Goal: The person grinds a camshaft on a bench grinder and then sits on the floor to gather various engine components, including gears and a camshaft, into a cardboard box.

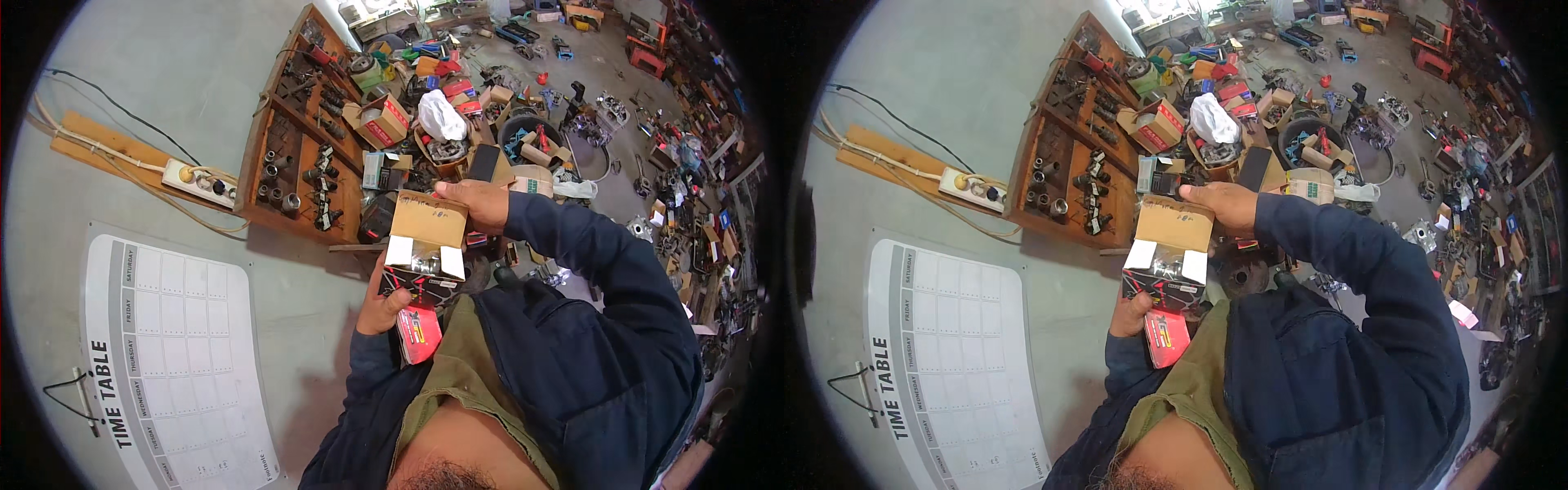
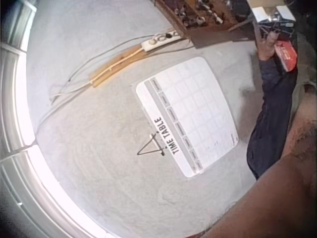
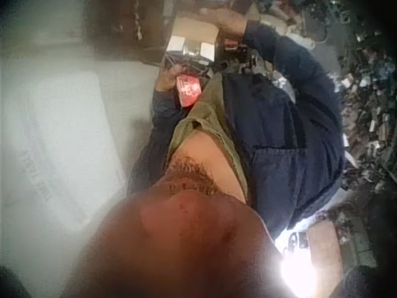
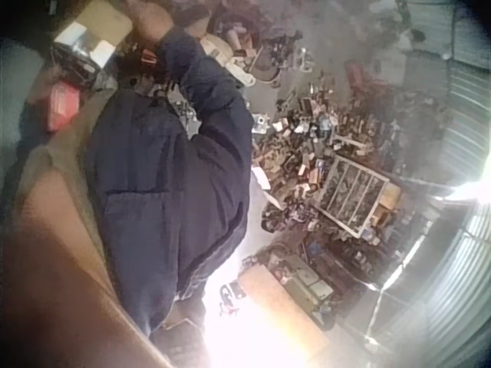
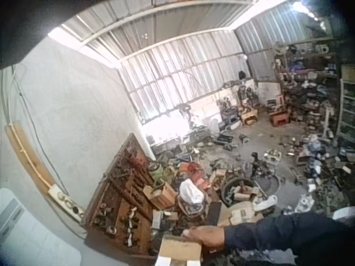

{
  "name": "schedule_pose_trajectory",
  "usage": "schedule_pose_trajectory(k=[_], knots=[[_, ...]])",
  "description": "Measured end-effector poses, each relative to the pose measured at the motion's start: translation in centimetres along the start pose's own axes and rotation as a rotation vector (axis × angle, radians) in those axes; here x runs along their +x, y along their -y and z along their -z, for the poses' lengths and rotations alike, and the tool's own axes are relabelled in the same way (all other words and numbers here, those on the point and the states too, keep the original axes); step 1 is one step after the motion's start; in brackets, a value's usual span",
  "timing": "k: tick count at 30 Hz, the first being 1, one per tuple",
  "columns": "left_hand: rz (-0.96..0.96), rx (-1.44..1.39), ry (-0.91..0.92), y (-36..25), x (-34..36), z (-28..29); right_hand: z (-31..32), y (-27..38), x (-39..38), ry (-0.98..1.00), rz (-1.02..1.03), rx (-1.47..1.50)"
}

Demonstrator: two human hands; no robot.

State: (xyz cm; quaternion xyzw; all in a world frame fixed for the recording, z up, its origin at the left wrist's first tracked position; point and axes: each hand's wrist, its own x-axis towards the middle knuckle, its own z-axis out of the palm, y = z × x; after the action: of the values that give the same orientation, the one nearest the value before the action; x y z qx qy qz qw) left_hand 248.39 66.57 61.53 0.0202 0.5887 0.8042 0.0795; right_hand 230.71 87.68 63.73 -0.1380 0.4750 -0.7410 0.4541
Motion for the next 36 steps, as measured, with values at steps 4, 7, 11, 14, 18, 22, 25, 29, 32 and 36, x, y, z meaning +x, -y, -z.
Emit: schedule_pose_trajectory(k=[4, 7, 11, 14, 18, 22, 25, 29, 32, 36], knots=[[-0.005, 0.022, 0.014, -0.1, -0.3, -0.1, 0.6, 0.3, -0.4, 0.052, -0.020, -0.070], [0.035, 0.004, 0.022, 0.3, -0.5, 0.2, 0.6, 1.7, -1.4, 0.150, 0.079, -0.510], [-0.010, 0.046, -0.080, 0.6, -1.6, 0.7, -6.0, 1.5, -3.9, 0.318, 0.402, -1.014], [0.014, 0.036, -0.066, 1.0, -2.0, 1.3, -8.0, -0.4, -5.0, 0.155, 0.557, -1.099], [0.086, 0.021, -0.030, 1.4, -1.9, 1.3, -7.2, -2.3, -4.8, 0.110, 0.614, -0.989], [0.009, 0.112, -0.072, 2.0, -2.0, 1.0, -7.5, -3.3, -5.6, 0.096, 0.555, -1.081], [0.117, 0.056, -0.093, 1.3, -1.8, 0.8, -6.9, -3.4, -5.0, 0.187, 0.531, -1.067], [0.136, 0.177, -0.133, 0.8, 0.1, 0.7, -5.3, -3.4, -4.0, 0.175, 0.715, -1.240], [0.191, 0.134, -0.138, 0.8, 2.4, 0.4, -3.4, -0.1, -3.0, 0.304, 0.464, -1.225], [0.252, 0.103, -0.199, 0.5, 6.1, -2.0, 3.5, 1.1, -0.1, 0.309, 0.470, -0.887]])
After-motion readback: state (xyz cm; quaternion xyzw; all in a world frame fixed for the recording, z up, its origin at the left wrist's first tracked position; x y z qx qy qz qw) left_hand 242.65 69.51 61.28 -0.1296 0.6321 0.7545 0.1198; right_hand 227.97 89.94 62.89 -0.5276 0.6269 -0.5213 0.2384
